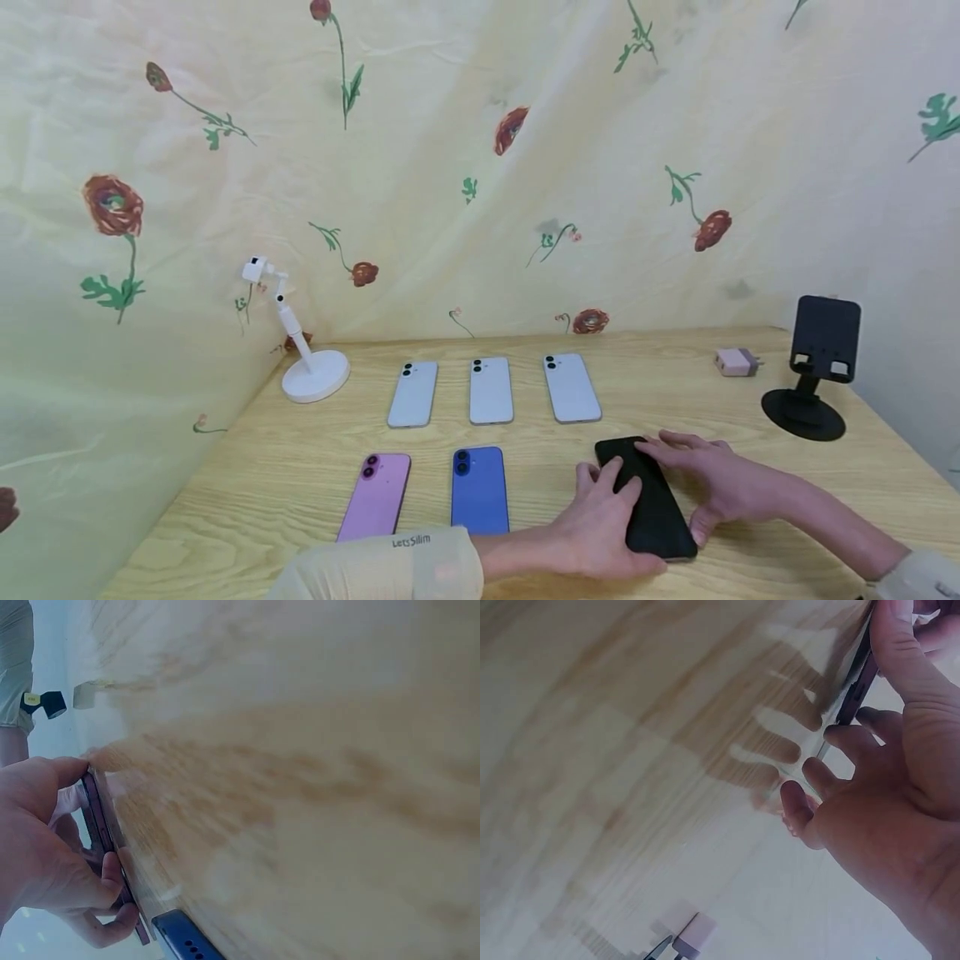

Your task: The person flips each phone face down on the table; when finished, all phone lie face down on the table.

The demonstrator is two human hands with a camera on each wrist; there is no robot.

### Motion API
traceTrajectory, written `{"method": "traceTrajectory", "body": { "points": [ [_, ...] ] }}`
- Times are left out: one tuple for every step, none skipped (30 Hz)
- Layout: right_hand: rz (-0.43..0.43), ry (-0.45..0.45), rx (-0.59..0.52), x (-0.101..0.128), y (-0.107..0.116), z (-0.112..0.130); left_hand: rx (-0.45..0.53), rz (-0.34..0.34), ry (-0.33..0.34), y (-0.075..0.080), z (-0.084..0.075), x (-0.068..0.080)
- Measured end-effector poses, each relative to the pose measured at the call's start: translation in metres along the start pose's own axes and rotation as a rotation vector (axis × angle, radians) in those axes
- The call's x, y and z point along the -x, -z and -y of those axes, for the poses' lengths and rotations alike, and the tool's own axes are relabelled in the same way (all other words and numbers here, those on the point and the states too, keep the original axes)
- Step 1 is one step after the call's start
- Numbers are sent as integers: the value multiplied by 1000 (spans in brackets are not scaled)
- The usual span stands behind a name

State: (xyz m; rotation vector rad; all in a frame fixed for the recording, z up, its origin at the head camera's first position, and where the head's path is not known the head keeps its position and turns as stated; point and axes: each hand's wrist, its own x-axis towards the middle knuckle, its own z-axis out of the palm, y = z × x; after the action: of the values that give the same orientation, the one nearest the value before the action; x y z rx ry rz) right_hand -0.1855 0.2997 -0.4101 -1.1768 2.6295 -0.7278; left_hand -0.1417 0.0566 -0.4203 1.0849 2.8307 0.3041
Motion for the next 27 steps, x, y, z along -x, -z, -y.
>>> {"method": "traceTrajectory", "body": {
  "points": [
    [1, -1, 0, 0, 0, 0, 8, -1, 0, 0, 0, 0],
    [1, -1, 0, 0, 1, 1, 15, -2, 0, 0, 0, 0],
    [-2, 2, 4, 0, 2, 1, 25, -3, 1, 0, 1, 0],
    [-5, 6, 7, 0, 2, 1, 36, -4, 2, 0, 1, 0],
    [-7, 9, 8, 0, 2, 1, 42, -6, 1, 1, 1, 0],
    [-10, 14, 10, 0, 3, 1, 50, -6, 1, 1, 2, 0],
    [-12, 19, 10, 0, 3, 1, 57, -8, 1, 1, 2, 0],
    [-17, 26, 12, 0, 3, 2, 63, -7, 1, 1, 2, 0],
    [-19, 31, 13, 0, 3, 2, 68, -7, 2, 1, 2, 0],
    [-20, 33, 9, 0, 3, 2, 74, -5, 3, 1, 2, 0],
    [-22, 34, 7, 0, 3, 2, 76, -4, 4, 2, 2, 1],
    [-23, 35, 4, 0, 3, 3, 79, -2, 4, 2, 2, 1],
    [-23, 34, -1, 0, 3, 3, 82, -2, 6, 2, 3, 1],
    [-26, 36, -3, 0, 3, 3, 85, -2, 7, 2, 2, 1],
    [-26, 35, -8, 0, 3, 4, 88, -2, 8, 2, 3, 1],
    [-28, 36, -10, 0, 3, 4, 90, -3, 10, 2, 2, 1],
    [-30, 40, -9, 0, 3, 4, 93, -4, 12, 2, 3, 1],
    [-34, 40, 0, 0, 3, 5, 97, -5, 13, 2, 2, 1],
    [-37, 42, 10, 0, 4, 5, 102, -5, 15, 2, 2, 1],
    [-38, 43, 11, 1, 4, 5, 105, -5, 16, 2, 2, 2],
    [-37, 39, 15, 1, 4, 5, 110, -5, 17, 2, 2, 2],
    [-41, 40, 24, 1, 5, 6, 115, -5, 18, 3, 2, 2],
    [-42, 39, 30, 2, 5, 6, 119, -4, 21, 3, 2, 2],
    [-42, 38, 32, 2, 5, 6, 123, -4, 22, 3, 2, 3],
    [-41, 39, 26, 2, 6, 7, 127, -5, 23, 3, 2, 3],
    [-41, 39, 20, 3, 7, 7, 130, -7, 24, 3, 2, 3],
    [-42, 39, 24, 3, 7, 7, 132, -9, 25, 3, 2, 4]
  ]
}}
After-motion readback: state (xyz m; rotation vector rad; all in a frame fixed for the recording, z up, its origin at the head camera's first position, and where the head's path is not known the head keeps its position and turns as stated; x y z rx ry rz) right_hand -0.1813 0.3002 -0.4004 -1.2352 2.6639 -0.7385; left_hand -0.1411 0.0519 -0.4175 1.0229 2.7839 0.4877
